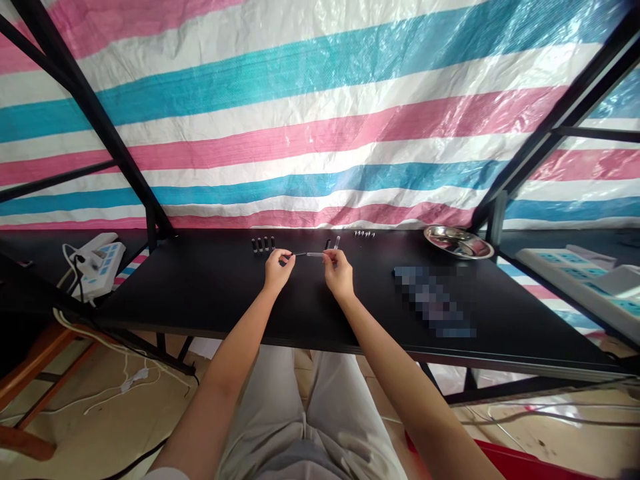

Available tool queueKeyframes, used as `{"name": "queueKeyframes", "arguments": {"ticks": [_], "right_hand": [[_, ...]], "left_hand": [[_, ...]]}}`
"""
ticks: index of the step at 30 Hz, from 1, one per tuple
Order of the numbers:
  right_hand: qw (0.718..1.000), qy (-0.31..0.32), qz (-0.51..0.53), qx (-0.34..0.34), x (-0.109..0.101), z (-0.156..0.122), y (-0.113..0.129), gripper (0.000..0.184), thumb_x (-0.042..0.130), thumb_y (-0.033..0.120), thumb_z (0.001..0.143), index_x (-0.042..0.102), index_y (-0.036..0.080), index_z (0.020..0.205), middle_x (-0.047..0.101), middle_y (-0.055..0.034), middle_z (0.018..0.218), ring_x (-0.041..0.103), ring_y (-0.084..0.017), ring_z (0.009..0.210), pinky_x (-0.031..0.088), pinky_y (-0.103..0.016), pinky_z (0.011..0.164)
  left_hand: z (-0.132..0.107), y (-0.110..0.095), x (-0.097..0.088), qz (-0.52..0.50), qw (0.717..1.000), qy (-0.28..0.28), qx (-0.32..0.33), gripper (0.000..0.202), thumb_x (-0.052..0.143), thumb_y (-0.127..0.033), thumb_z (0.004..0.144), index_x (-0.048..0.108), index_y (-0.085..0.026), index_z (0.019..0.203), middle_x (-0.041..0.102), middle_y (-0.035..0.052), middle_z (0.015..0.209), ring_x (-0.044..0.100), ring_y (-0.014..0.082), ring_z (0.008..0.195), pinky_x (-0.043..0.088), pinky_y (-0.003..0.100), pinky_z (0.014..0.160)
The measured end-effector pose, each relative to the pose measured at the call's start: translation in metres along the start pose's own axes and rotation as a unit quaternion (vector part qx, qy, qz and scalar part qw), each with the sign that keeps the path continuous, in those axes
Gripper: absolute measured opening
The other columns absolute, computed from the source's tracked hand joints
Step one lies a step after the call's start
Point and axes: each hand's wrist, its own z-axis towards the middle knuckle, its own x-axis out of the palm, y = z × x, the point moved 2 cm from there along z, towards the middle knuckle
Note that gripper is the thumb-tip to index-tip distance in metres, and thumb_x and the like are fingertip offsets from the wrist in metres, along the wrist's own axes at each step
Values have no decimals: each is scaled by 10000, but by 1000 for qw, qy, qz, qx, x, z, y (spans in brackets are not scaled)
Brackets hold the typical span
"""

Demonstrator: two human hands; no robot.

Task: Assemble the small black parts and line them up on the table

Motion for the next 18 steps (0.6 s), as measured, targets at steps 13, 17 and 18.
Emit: {"name": "queueKeyframes", "arguments": {"ticks": [13, 17, 18], "right_hand": [[990, 9, 127, 53, 5, 6, -15, 275, 507, 442, 783, 526, 179, 863, 559, -19, 713, 544, -136, 653, 454, -298, 663], [984, 24, 161, 76, 6, 6, -18, 303, 533, 465, 752, 532, 180, 855, 561, -10, 676, 537, -133, 626, 454, -294, 623], [983, 29, 163, 78, 6, 6, -17, 303, 536, 465, 750, 534, 180, 854, 561, -8, 666, 535, -132, 621, 453, -292, 617]], "left_hand": [[1, -3, 0, -44, 998, 31, -23, 101, 585, -254, 739, 609, -179, 801, 636, 29, 839, 555, 109, 682, 405, 247, 637], [1, -1, 1, -69, 996, 52, -35, 132, 591, -269, 735, 621, -173, 820, 646, 38, 837, 563, 119, 694, 401, 244, 612], [0, -2, 2, -69, 995, 61, -32, 129, 593, -268, 735, 623, -172, 816, 648, 37, 832, 565, 120, 694, 403, 246, 616]]}}
